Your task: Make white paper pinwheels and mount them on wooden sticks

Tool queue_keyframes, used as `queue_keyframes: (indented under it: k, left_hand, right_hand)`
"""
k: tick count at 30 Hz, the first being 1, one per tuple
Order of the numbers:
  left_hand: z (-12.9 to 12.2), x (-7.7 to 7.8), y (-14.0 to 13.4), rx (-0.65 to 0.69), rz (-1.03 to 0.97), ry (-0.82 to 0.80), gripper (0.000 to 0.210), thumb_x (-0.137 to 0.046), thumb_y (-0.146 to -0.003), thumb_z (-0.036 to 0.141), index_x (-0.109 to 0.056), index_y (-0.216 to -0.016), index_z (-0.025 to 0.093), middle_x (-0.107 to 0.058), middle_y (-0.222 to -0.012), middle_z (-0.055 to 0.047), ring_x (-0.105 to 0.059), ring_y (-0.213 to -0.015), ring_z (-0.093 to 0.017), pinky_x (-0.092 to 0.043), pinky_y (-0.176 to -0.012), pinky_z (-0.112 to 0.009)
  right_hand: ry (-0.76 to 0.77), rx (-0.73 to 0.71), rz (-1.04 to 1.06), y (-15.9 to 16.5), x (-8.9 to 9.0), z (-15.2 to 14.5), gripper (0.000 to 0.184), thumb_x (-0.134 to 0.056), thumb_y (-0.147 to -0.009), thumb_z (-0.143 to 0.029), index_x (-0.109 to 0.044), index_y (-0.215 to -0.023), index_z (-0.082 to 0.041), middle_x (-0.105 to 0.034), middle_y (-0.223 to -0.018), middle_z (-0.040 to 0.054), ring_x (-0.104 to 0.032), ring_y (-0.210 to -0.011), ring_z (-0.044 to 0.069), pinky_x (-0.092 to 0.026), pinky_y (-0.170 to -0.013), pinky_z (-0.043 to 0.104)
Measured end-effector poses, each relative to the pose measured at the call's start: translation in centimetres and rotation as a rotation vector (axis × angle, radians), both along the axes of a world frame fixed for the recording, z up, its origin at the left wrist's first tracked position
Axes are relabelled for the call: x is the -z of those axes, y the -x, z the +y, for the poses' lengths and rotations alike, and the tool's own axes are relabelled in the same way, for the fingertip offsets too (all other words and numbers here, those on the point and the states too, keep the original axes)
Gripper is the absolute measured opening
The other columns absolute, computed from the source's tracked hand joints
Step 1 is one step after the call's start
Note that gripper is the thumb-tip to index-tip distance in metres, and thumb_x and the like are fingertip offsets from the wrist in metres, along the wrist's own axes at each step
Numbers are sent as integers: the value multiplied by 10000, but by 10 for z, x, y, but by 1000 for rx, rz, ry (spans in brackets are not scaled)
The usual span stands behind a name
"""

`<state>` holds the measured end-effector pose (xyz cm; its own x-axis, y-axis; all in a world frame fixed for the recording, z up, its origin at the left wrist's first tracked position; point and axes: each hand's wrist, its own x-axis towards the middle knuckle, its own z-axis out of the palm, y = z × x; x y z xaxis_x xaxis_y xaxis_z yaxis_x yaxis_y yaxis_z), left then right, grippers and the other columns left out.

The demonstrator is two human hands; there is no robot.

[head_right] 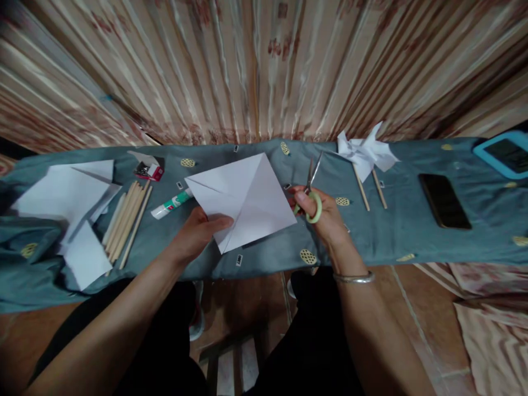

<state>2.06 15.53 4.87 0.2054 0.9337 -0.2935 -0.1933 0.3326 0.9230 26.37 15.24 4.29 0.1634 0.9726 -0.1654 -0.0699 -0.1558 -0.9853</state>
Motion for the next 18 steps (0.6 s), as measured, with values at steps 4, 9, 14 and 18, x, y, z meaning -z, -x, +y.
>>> queue_keyframes:
  k: [4,9,14,18]
  left_hand:
    - [-4,2,-1,75,97,64,105,-727,-574,149,-718,-679,160,-689,-633,-10,-612,-570,-172,-464,-560,-272]
    - [-3,-2,0,103,-5,122,191,-809,-552,279,-720,-657,147,-694,-625,-26,-575,-513,-140,-423,-506,-249]
    - [-2,-13,-3,-18,-368,107,462,-779,-659,537,-731,-924,161,-756,-921,-81,-694,-883,-252,-541,-771,-346]
    - [-7,-15,-11,-37,-453,71,419,-808,-657,501,-719,-924,190,-737,-1071,-70,-646,-1084,-274,-516,-927,-400]
  right_hand:
    - [43,-82,24,7,-1,0,392,-884,-549,-438,-717,-831,-222,-652,-705,-41,-562,-625,115,-449,-590,257]
    - [99,-93,86,12,2,-2,303,-887,-531,-311,-717,-760,-211,-644,-642,-55,-522,-539,87,-394,-503,219]
    - [35,88,276,27,5,0,285,-872,-543,-258,-707,-770,-206,-688,-721,-46,-569,-594,102,-464,-586,243]
    - [-32,195,346,45,6,4,256,-861,-556,-240,-692,-746,-201,-682,-717,-45,-567,-611,111,-471,-605,255]
